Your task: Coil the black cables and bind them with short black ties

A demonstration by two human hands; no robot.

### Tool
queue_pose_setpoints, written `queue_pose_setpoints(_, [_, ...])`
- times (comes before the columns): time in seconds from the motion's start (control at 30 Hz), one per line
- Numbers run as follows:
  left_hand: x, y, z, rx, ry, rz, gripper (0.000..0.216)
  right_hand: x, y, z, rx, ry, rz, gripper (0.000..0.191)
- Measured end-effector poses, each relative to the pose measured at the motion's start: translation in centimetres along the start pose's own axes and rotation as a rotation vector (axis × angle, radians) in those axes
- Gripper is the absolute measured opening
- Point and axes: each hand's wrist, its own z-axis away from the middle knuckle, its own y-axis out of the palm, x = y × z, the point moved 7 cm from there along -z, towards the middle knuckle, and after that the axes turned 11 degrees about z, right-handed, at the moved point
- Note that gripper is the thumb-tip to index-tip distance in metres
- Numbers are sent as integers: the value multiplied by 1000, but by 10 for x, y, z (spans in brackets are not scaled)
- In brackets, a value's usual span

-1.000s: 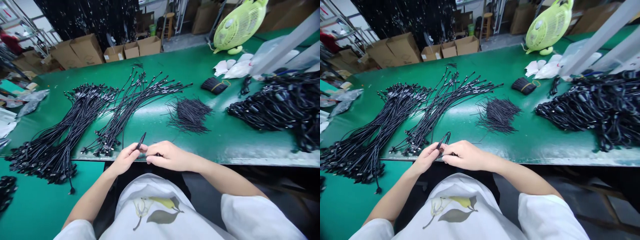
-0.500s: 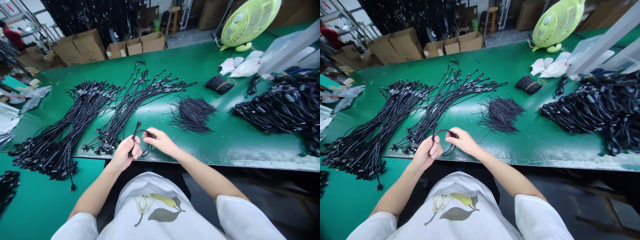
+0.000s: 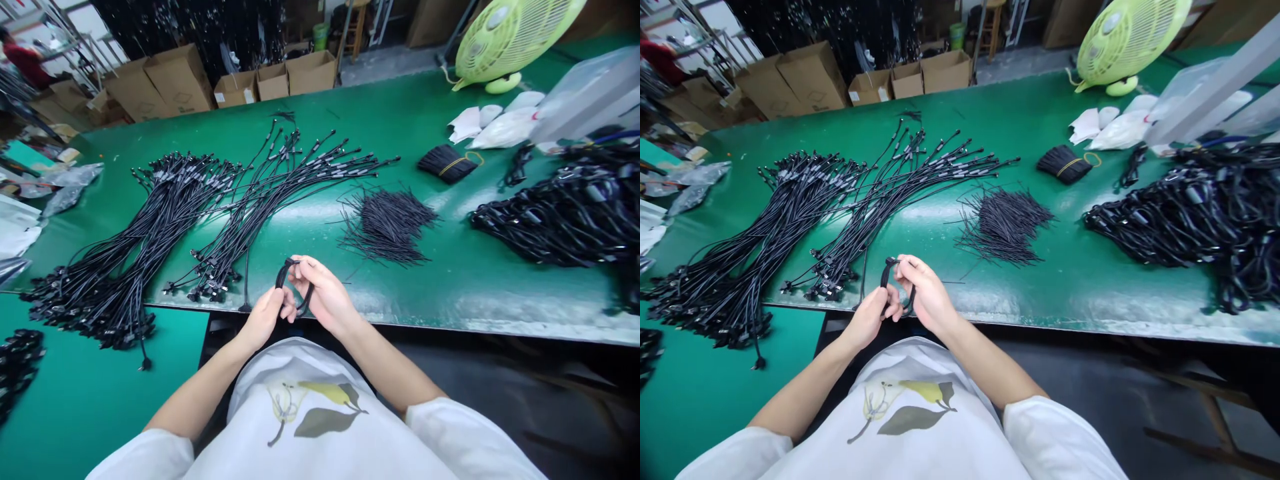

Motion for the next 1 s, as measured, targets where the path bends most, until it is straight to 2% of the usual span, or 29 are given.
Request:
queue_pose_setpoints(0.07, [2, 0, 1, -34, 21, -124, 43, -3, 6, 5, -46, -40, 132, 33])
queue_pose_setpoints(0.13, [3, 1, 0, -16, 6, -231, 46, -4, 11, 8, -61, -80, 229, 35])
queue_pose_setpoints(0.23, [0, 1, -4, 70, -17, -337, 49, -2, 15, 8, -38, -156, 248, 36])
queue_pose_setpoints(0.33, [-2, -2, -6, 82, 3, -383, 46, 1, 14, 5, -5, -249, 238, 38])
queue_pose_setpoints(0.43, [15, 3, 0, 114, -135, -245, 45, -2, 10, -1, 46, -216, 206, 40])
queue_pose_setpoints(0.57, [34, 16, 13, 149, -339, 149, 44, -11, 13, -7, 274, 83, 189, 38])
queue_pose_setpoints(0.63, [35, 23, 17, 171, -395, 318, 45, -5, 14, -8, 305, 135, 115, 37])
queue_pose_setpoints(0.7, [34, 27, 19, 173, -431, 429, 48, 3, 14, -11, 253, 95, 32, 38])
queue_pose_setpoints(0.8, [35, 30, 20, 101, -466, 550, 47, 9, 16, -12, 229, 33, 25, 41])
queue_pose_setpoints(0.9, [37, 33, 22, 87, -504, 615, 35, 9, 17, -10, 314, 6, 53, 45])
queue_pose_setpoints(1.0, [38, 42, 25, 190, -573, 618, 34, 9, 18, -3, 430, -22, 86, 48])
